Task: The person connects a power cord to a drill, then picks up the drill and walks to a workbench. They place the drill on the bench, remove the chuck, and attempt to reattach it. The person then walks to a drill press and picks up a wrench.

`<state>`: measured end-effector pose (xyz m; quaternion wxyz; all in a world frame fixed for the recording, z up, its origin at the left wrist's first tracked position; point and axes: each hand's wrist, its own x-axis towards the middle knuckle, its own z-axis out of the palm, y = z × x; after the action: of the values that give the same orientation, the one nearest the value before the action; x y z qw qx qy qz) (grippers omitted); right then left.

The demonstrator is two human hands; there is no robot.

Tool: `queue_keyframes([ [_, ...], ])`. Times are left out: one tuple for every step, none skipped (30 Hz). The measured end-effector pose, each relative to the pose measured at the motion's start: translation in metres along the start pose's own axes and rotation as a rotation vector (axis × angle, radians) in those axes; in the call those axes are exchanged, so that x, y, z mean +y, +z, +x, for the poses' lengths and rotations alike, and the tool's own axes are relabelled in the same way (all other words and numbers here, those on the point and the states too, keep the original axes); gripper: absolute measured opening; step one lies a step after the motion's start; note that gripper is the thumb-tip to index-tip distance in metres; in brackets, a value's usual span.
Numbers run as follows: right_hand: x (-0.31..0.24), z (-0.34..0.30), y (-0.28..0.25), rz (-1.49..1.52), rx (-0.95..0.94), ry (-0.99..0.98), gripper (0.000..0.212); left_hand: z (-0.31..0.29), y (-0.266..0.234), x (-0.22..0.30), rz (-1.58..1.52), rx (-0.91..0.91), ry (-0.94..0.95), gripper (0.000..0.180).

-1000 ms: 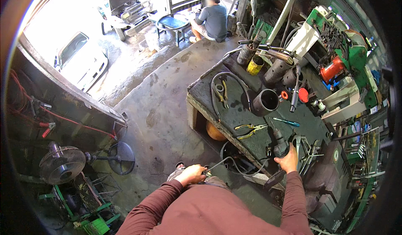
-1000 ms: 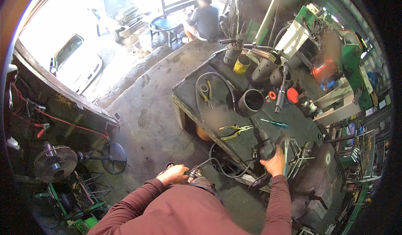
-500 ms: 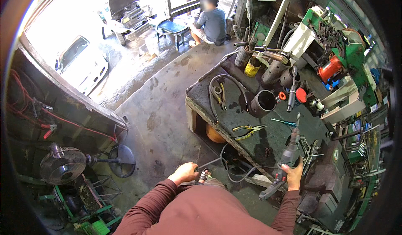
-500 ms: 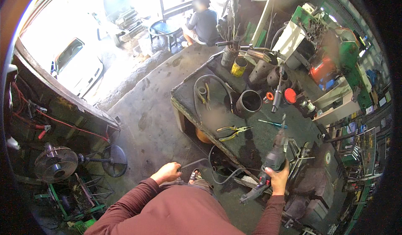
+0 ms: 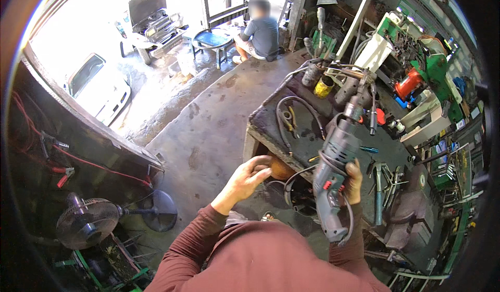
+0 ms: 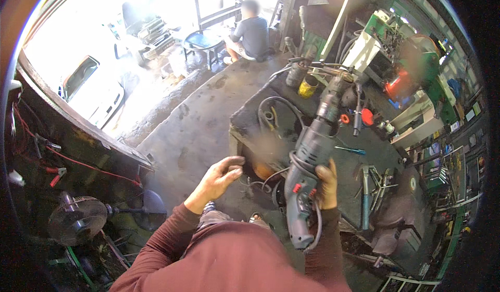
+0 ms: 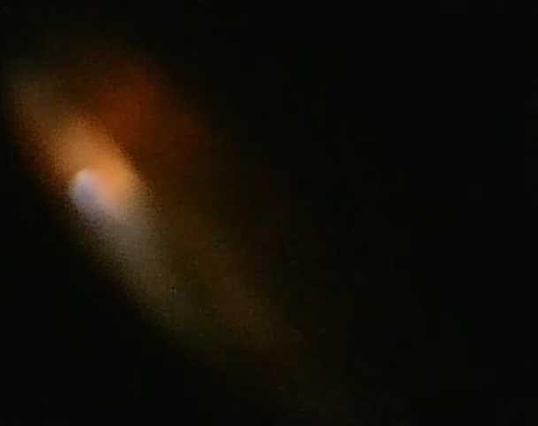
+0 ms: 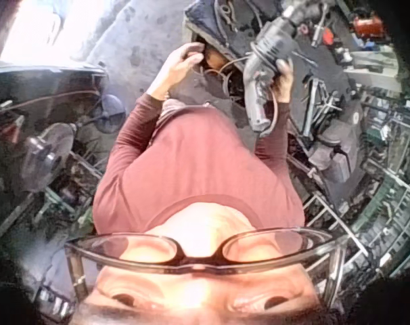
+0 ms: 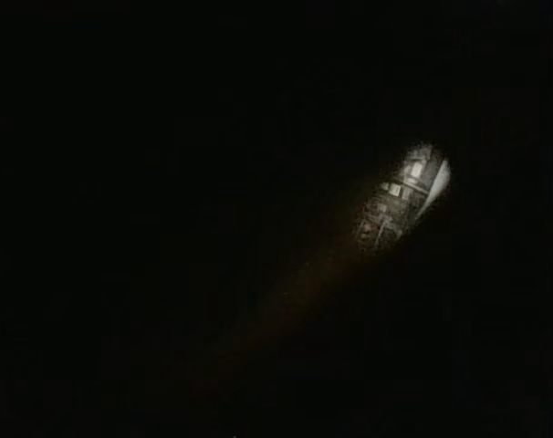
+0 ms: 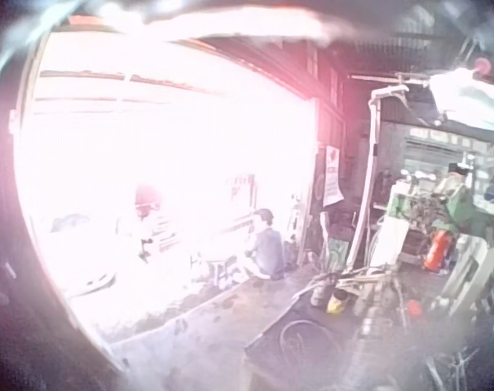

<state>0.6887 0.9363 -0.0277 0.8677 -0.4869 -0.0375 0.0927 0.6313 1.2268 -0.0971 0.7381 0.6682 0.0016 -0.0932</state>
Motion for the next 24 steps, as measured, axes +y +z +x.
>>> queue_keyframes([
  [0.014,0.010,0.023,-0.028,-0.021,0.033,0.071,0.001,-0.008,0.016,-0.028,0.000,0.043,0.071],
  [0.025,0.018,0.044,-0.062,-0.036,0.058,0.072,0.003,-0.016,0.032,-0.060,-0.009,0.090,0.075],
  [0.040,0.027,0.063,-0.090,-0.112,0.081,0.073,0.006,-0.026,0.040,-0.093,-0.013,0.130,0.079],
  [0.049,0.036,0.086,-0.109,-0.172,0.134,0.076,0.012,-0.039,0.041,-0.150,0.006,0.102,0.080],
  [0.063,0.043,0.106,-0.138,-0.204,0.161,0.079,0.018,-0.053,0.038,-0.208,0.028,0.078,0.081],
  [0.076,0.052,0.123,-0.166,-0.232,0.183,0.081,0.023,-0.065,0.042,-0.263,0.042,0.054,0.082],
  [0.091,0.060,0.143,-0.185,-0.309,0.155,0.084,0.020,-0.080,0.048,-0.450,-0.052,0.004,0.082],
  [0.102,0.066,0.162,-0.225,-0.375,0.212,0.085,0.017,-0.097,0.048,-0.577,-0.067,-0.030,0.075],
  [0.106,0.070,0.191,-0.255,-0.438,0.214,0.086,0.011,-0.118,0.041,-0.732,-0.112,-0.060,0.072],
  [0.111,0.071,0.219,-0.285,-0.500,0.216,0.088,0.002,-0.140,0.030,-0.887,-0.156,-0.089,0.070],
  [0.130,0.073,0.231,-0.347,-0.489,0.237,0.091,-0.006,-0.156,0.018,-0.927,-0.098,-0.032,0.065],
  [0.148,0.078,0.240,-0.413,-0.476,0.258,0.094,-0.014,-0.165,0.013,-0.946,-0.049,-0.006,0.067],
  [0.161,0.082,0.251,-0.469,-0.497,0.290,0.100,-0.020,-0.176,0.011,-0.933,0.001,0.032,0.070],
  [0.169,0.083,0.266,-0.481,-0.554,0.281,0.101,-0.024,-0.186,0.009,-0.924,0.055,0.074,0.072],
  [0.177,0.087,0.277,-0.592,-0.577,0.236,0.102,-0.029,-0.196,0.008,-0.913,0.106,0.075,0.079],
  [0.185,0.090,0.284,-0.702,-0.598,0.190,0.103,-0.033,-0.204,0.009,-0.888,0.158,0.109,0.082],
  [0.199,0.093,0.287,-0.733,-0.615,0.169,0.098,-0.036,-0.213,0.009,-0.903,0.176,0.128,0.082],
  [0.206,0.097,0.287,-0.793,-0.622,0.122,0.094,-0.036,-0.220,0.010,-0.919,0.192,0.146,0.082],
  [0.211,0.102,0.287,-0.853,-0.627,0.073,0.091,-0.035,-0.222,0.011,-0.892,0.250,0.186,0.083],
  [0.215,0.106,0.289,-0.913,-0.636,0.024,0.088,-0.035,-0.230,0.015,-0.863,0.261,0.209,0.083],
  [0.214,0.106,0.289,-0.957,-0.616,-0.066,0.068,-0.035,-0.239,0.019,-0.850,0.250,0.206,0.084],
  [0.215,0.109,0.285,-0.941,-0.637,-0.058,0.062,-0.033,-0.249,0.022,-0.836,0.239,0.202,0.084],
  [0.216,0.112,0.280,-0.922,-0.660,-0.053,0.056,-0.030,-0.263,0.011,-0.844,0.299,0.203,0.076],
  [0.218,0.116,0.277,-0.901,-0.689,-0.046,0.051,-0.027,-0.278,0.001,-0.791,0.377,0.237,0.073],
])
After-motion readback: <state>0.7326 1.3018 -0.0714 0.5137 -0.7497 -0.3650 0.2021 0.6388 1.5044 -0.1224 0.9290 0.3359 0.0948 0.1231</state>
